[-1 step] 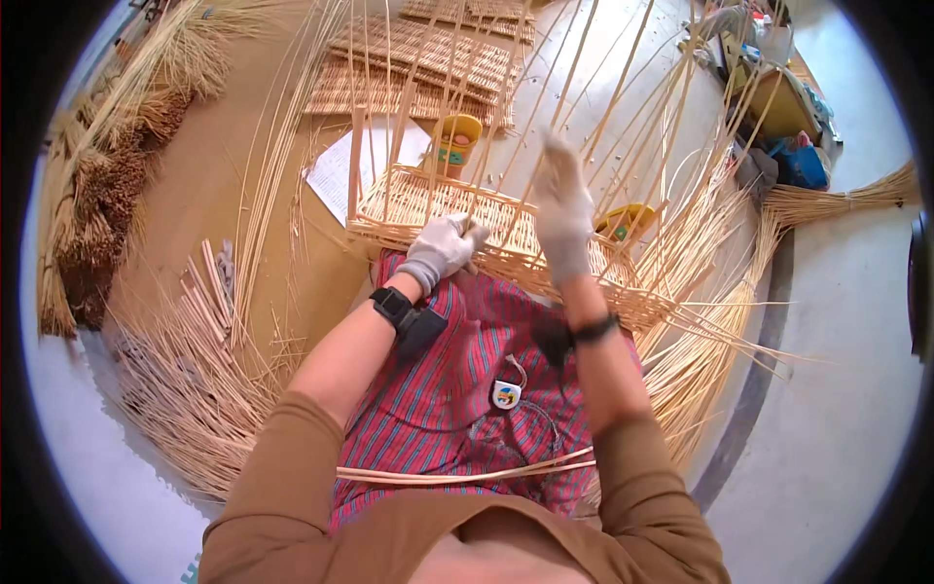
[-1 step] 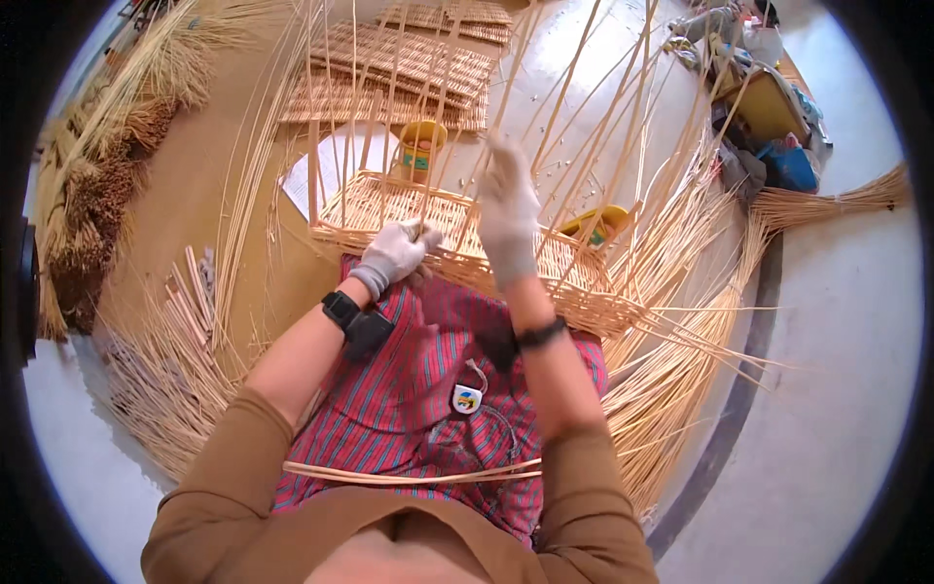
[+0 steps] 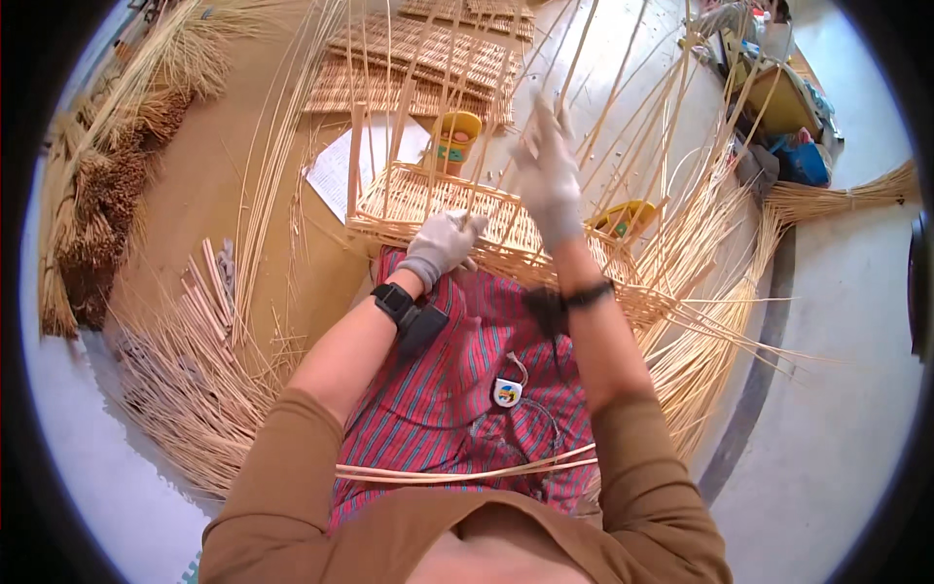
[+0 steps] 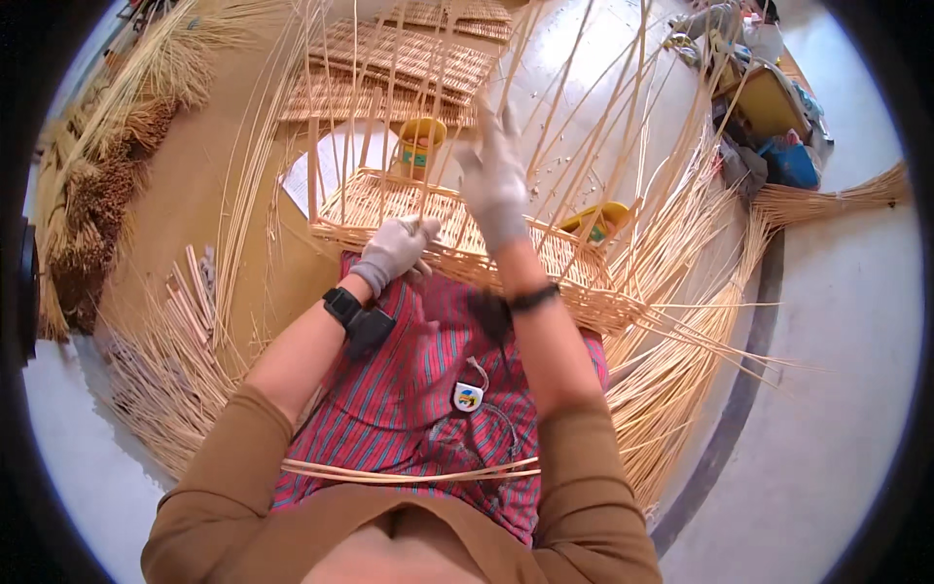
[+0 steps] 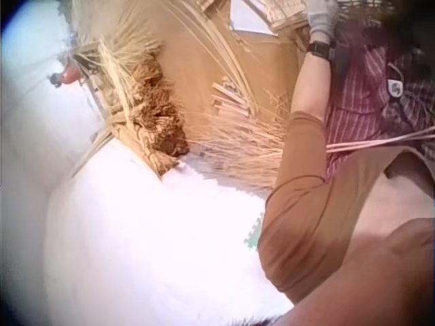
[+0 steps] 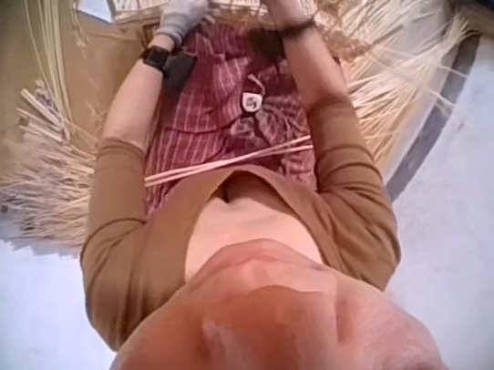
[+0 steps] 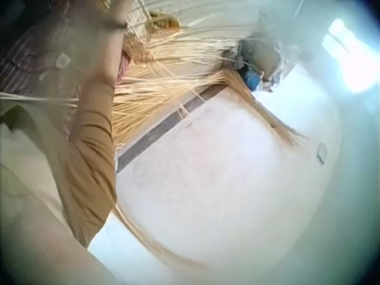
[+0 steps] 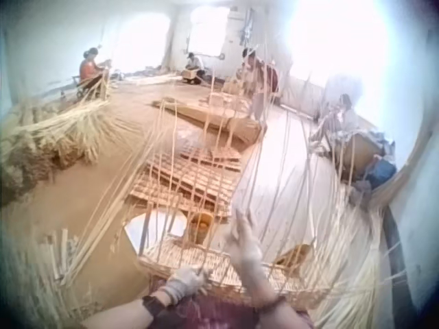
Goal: Weaving a large wicker basket using flexible wooden sticks.
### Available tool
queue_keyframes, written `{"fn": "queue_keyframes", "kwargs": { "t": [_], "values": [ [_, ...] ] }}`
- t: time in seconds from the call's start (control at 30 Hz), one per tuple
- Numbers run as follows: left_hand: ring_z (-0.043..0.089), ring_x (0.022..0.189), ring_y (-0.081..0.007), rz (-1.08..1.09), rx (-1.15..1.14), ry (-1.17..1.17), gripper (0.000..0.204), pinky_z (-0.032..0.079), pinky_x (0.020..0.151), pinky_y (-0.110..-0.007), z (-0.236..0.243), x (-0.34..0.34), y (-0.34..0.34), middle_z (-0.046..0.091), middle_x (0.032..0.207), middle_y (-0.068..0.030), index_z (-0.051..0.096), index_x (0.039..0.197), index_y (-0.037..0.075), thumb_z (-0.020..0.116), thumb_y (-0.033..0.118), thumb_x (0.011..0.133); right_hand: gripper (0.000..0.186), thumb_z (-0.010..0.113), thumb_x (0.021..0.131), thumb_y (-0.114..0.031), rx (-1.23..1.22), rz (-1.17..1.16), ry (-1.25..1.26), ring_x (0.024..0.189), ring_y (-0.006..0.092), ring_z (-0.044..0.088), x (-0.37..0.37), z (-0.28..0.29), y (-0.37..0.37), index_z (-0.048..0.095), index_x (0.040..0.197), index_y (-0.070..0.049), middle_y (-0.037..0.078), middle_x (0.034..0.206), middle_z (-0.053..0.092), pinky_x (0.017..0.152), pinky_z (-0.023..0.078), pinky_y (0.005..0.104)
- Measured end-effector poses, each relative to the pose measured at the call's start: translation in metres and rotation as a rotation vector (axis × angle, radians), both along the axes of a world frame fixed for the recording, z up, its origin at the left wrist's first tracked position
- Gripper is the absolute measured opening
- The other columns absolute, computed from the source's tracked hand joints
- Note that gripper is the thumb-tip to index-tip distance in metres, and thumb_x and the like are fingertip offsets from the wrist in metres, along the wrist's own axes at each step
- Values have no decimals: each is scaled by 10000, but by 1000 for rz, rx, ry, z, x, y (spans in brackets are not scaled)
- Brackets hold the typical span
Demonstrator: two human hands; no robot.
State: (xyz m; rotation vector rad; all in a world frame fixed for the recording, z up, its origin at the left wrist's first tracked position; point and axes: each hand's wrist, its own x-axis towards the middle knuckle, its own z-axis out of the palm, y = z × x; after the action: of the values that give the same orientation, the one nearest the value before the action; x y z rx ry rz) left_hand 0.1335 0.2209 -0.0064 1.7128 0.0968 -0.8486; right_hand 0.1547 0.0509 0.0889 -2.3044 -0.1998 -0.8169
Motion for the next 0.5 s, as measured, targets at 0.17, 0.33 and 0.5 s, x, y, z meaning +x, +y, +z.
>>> {"fn": "queue_keyframes", "kwargs": {
  "t": [0.17,0.33,0.5],
  "values": [
    [714,543,-209,-6,-23,-19,331,589,459,-351,4,-1,3,716,750,-131,659,1040,34,683,363,1009,681,478,937,45,1019,112,-57,863,183,622,-47,-21,-18,338,1595,-62,89,1054,643,901,597,390],
    [681,597,-218,205,-326,-21,454,571,442,-361,3,-6,-18,655,859,-113,512,1203,70,832,132,887,347,442,1122,-404,1295,-195,-65,503,125,405,-135,-125,-56,540,1124,-72,-23,612,427,547,461,340],
    [707,619,-221,342,-39,-34,517,584,456,-363,8,-10,-45,638,845,-122,436,960,64,907,224,819,297,510,1099,-376,1533,-302,-16,537,136,456,-133,-98,-31,559,1095,-83,-11,641,451,581,493,357]
  ]
}}
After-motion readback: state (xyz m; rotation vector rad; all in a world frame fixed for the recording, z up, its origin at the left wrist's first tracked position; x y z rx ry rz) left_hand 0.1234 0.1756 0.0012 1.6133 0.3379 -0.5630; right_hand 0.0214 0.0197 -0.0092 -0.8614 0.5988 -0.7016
